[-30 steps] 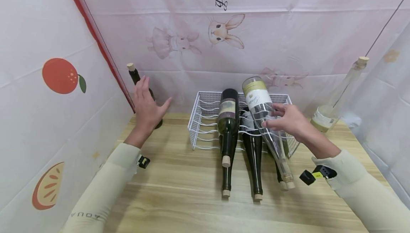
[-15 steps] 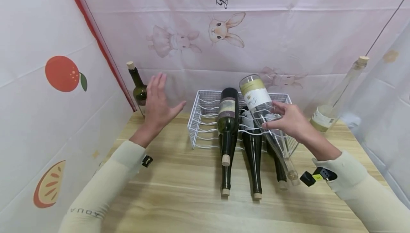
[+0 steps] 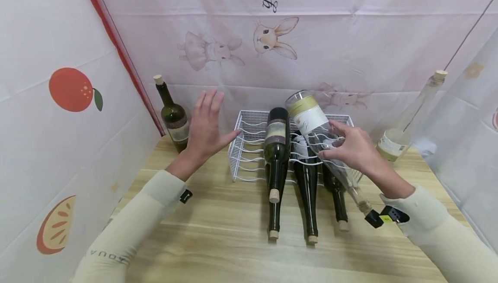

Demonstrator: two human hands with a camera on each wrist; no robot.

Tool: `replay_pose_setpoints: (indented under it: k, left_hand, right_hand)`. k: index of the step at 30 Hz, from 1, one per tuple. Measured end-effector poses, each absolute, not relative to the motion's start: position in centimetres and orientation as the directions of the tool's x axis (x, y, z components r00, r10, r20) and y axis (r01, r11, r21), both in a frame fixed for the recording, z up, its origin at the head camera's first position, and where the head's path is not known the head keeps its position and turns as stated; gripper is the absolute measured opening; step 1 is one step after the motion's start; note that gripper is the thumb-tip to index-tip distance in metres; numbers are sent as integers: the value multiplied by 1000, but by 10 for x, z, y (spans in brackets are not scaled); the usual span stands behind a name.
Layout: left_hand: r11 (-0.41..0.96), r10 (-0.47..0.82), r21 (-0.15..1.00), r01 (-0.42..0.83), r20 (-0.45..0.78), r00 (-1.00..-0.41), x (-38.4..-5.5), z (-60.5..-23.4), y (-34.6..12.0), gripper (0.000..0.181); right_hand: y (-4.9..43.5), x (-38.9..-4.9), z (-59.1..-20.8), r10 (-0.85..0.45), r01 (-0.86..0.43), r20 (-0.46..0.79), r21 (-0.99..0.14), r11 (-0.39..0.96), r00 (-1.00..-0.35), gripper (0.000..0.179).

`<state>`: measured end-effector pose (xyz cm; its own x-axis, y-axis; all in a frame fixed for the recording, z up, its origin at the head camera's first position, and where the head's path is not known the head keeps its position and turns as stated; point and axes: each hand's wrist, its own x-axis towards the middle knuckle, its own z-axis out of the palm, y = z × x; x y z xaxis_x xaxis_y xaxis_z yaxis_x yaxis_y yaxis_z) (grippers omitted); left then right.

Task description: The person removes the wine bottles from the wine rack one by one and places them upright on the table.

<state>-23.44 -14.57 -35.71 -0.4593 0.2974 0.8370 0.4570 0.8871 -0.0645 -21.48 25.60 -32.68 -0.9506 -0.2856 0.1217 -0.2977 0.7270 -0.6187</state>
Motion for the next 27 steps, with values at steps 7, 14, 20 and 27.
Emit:
replay_pose_setpoints:
  k: [7, 14, 20, 27]
  left_hand:
    - [860, 350, -116, 497, 843, -408, -235, -352, -135, 115]
    - [861, 376, -146, 487, 828, -416, -234, -348, -126, 113]
    - [843, 426, -218, 491, 829, -363, -232, -345, -116, 113]
    - [819, 476, -285, 499, 823, -310, -231, -342, -105, 112]
  right_hand:
    - [254, -211, -321, -278, -350, 213, -520, 779, -937, 105]
    - [254, -207, -318, -282, -397, 303, -446, 802, -910, 101]
    - [252, -203, -320, -294, -441, 370, -421, 792, -881, 102]
    - [249, -199, -322, -308, -481, 424, -399, 780, -852, 102]
